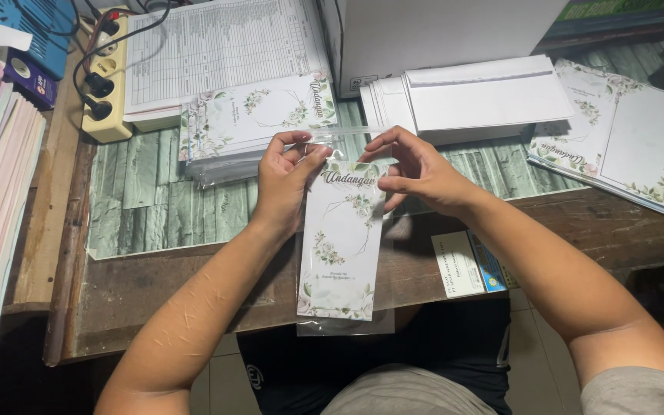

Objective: The person places printed invitations into plastic sleeves and then into paper envelopes by hand at a wooden desk.

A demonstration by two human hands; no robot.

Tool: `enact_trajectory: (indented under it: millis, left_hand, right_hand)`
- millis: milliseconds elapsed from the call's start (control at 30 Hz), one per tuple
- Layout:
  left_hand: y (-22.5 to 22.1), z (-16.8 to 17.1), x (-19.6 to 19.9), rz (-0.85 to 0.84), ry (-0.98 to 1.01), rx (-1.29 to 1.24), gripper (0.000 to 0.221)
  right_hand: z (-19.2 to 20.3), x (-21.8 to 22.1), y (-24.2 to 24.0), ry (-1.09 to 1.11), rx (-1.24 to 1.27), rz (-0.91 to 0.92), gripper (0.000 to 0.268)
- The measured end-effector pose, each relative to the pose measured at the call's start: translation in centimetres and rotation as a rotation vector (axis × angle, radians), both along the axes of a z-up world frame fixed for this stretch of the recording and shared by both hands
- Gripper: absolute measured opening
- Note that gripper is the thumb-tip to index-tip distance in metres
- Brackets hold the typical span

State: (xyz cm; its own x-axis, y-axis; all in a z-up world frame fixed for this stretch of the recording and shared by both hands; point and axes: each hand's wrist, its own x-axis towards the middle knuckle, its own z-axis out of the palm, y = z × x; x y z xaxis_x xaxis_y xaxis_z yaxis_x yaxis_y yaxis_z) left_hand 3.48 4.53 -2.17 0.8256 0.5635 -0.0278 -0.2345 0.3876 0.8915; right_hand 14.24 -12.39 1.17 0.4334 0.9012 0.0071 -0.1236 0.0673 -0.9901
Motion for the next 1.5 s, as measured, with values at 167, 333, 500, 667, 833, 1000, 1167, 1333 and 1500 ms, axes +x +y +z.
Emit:
enact_trajectory:
  millis: [167, 333, 500, 667, 833, 1000, 1167, 1333, 1500]
  left_hand:
    - [0.0, -0.2, 0.0, -0.026, 0.019, 0.006, 0.033]
    - [-0.1, 0.0, 0.0, -0.072, 0.032, 0.021, 0.033]
    - [0.1, 1.2, -0.5, -0.22, 0.125, 0.076, 0.038]
    - [0.0, 1.8, -0.8, -0.244, 0.025, 0.265, 0.051]
    - [-1.8, 8.3, -3.4, -0.144, -0.108, 0.555, 0.04]
    - [-2.5, 11.9, -6.7, -0.028, -0.73, 1.136, 0.047]
    - [-4.5, 10.7, -10.7, 0.071, -0.729, 1.47, 0.022]
    - [-6.6, 4.9, -14.1, -0.085, -0.473, 1.379, 0.009]
    - [-9.0, 1.4, -15.8, -0.117, -0.299, 1.241, 0.007]
  right_hand:
    - [-1.0, 0.1, 0.1, -0.073, 0.024, 0.004, 0.028]
    - [-1.8, 0.8, 0.1, -0.065, 0.053, -0.065, 0.024]
    - [-1.9, 1.8, -0.2, -0.069, 0.131, -0.297, 0.021]
    - [0.5, 1.4, -1.1, -0.275, 0.233, -0.402, 0.029]
    - [6.5, -1.5, -3.5, -0.454, 0.23, -0.41, 0.03]
    - [8.5, -4.1, -6.3, -1.033, 0.796, -0.502, 0.04]
    - [6.9, -7.5, -8.8, -1.093, 0.708, -0.186, 0.024]
    - [1.8, -11.4, -9.3, -0.983, 0.474, -0.187, 0.019]
    - [-3.3, -12.8, -11.5, -0.954, 0.228, -0.152, 0.017]
